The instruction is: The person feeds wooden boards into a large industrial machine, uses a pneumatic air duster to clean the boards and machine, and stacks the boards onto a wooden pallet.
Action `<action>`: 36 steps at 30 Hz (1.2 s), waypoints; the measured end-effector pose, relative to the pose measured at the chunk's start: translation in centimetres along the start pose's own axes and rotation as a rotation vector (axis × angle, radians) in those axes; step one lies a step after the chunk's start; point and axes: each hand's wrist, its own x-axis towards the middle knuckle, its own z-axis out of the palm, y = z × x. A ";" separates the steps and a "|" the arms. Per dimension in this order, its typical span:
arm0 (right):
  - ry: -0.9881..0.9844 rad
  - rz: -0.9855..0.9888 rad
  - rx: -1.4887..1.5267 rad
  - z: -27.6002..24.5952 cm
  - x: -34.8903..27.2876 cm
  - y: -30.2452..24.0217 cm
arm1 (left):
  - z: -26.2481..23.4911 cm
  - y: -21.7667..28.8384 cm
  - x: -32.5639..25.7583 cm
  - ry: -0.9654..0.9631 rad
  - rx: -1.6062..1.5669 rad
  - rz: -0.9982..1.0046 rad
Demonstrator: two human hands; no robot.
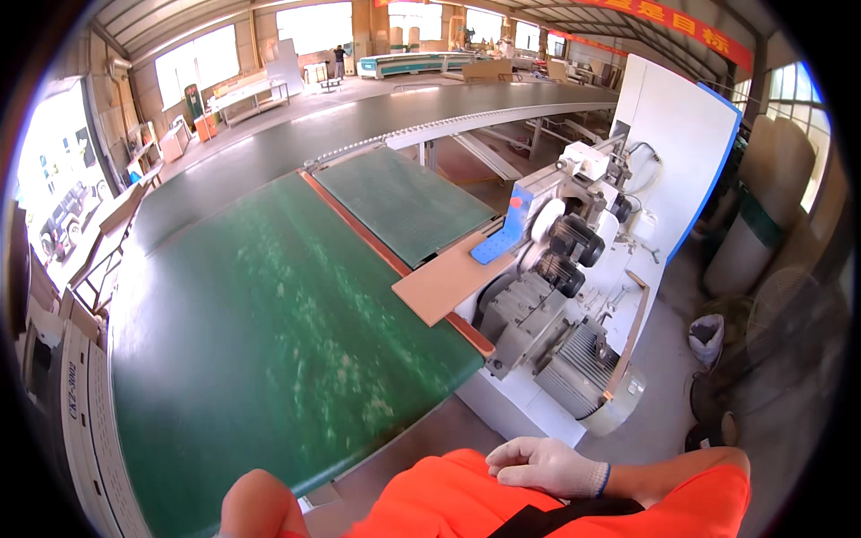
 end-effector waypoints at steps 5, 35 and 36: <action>0.089 0.049 0.013 0.9 0.2 -1.3 | -2.8 1.0 -4.9 -0.238 0.082 -0.295; 0.246 -1.220 -1.225 -7.9 52.0 -6.1 | 13.1 10.8 -31.9 0.612 0.387 -2.904; 0.251 -1.223 -1.202 -5.9 51.0 -4.9 | 13.6 13.1 -32.7 0.909 0.364 -2.911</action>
